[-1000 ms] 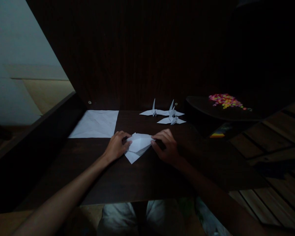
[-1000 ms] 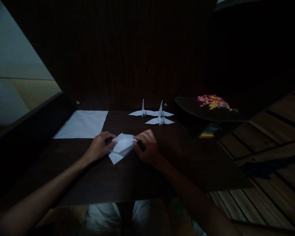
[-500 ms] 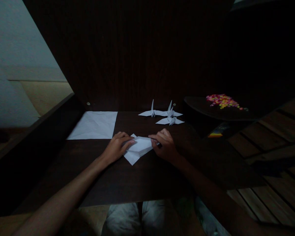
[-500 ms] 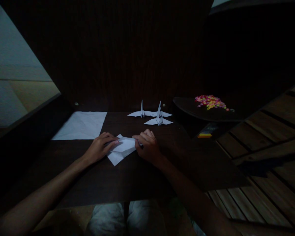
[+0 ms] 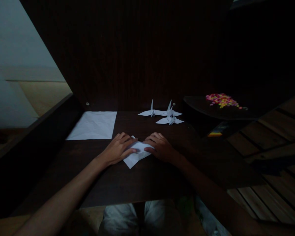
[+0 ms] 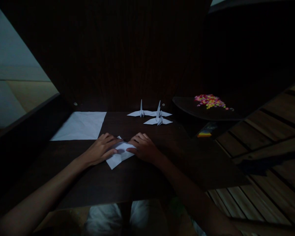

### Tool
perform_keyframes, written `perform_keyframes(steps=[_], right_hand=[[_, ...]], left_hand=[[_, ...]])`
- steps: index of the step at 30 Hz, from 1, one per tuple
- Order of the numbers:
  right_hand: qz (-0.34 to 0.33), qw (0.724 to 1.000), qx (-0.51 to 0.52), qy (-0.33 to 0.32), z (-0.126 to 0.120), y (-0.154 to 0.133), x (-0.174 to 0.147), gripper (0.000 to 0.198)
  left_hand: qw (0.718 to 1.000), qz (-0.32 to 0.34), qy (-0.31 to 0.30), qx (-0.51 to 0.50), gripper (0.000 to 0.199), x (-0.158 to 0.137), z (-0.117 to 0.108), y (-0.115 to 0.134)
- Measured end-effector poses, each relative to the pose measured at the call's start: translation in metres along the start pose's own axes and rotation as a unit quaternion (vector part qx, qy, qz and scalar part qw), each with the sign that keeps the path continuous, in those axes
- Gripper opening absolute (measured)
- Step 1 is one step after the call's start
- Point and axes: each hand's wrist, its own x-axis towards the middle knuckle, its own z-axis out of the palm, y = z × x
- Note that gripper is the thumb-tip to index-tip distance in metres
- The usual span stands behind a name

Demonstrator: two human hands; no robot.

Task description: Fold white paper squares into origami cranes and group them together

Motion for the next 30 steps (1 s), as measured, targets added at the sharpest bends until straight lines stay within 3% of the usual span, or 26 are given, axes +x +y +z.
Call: perform_keyframes(steps=[4, 13, 21, 25, 30], right_hand=[[-0.026, 0.999, 0.006, -0.035, -0.003, 0.001, -0.002, 0.044], [-0.027, 0.998, -0.011, -0.049, 0.005, 0.010, -0.007, 0.033], [0.061, 0.996, -0.037, 0.046, 0.013, 0.013, -0.006, 0.022], [0.101, 0.989, -0.051, 0.092, 0.015, 0.009, -0.005, 0.018], [0.037, 0.996, -0.038, 0.070, 0.011, 0.000, -0.001, 0.016]], left_hand=[[0.999, 0.019, -0.010, 0.032, 0.047, -0.001, 0.000, -0.003], [0.999, 0.049, -0.016, 0.000, 0.038, -0.002, 0.003, -0.005], [0.996, 0.018, -0.026, -0.078, 0.035, -0.002, 0.003, 0.006], [0.997, 0.026, -0.037, -0.070, 0.034, -0.004, 0.002, 0.006], [0.994, 0.008, -0.063, -0.090, 0.046, -0.004, 0.004, 0.004]])
